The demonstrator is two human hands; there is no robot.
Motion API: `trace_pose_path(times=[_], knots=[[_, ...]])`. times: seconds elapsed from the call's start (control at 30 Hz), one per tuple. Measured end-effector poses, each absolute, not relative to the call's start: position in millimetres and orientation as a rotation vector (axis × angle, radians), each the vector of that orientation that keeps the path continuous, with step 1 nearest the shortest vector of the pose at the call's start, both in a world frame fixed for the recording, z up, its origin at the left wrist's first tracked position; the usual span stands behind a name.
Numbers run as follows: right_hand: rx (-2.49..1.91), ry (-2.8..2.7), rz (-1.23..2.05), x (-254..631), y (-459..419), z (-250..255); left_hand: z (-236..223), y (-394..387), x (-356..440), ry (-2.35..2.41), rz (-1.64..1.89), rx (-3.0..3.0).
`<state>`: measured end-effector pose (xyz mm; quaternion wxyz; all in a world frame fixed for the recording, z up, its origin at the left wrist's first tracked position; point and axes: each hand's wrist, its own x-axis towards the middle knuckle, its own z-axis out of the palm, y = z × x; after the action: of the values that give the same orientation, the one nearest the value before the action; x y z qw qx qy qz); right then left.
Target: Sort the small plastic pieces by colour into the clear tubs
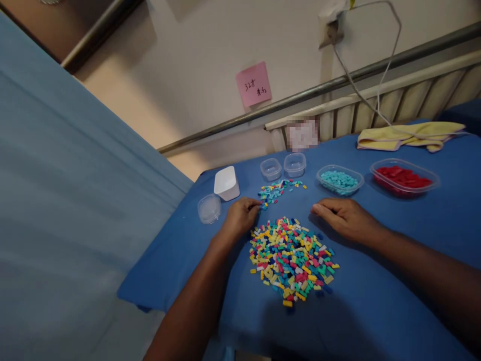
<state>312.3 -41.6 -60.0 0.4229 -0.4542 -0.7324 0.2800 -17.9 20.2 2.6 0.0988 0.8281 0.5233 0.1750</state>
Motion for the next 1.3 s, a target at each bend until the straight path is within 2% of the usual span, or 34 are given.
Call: trace_pose_path(times=[0.2, 0.33, 0.57, 0.77, 1.13, 1.3], knots=[[-1.182, -1.884, 0.740, 307.9, -39.5, -60.3, -0.8, 49.7, -7.3, 1.513, 0.221, 2.584], [-1.177, -1.889, 0.752, 308.4, -38.4, -60.1, -1.8, 53.6, -12.0, 1.355, 0.210, 2.612], [-1.241, -1.897, 0.754, 305.3, -36.1, -61.3, 7.8, 40.3, -9.4, 1.349, 0.118, 2.658], [-1.257, -1.917, 0.705, 302.3, -31.9, -60.3, 14.2, 50.3, 11.3, 1.388, 0.255, 2.704], [-1.268, -1.896, 0.769, 303.8, -31.6, -58.1, 10.7, 73.5, 28.1, 1.229, -0.055, 2.806], [-1.273, -1.905, 0.766, 303.5, -31.2, -55.1, 20.0, 72.0, 35.4, 1.207, -0.078, 2.747]])
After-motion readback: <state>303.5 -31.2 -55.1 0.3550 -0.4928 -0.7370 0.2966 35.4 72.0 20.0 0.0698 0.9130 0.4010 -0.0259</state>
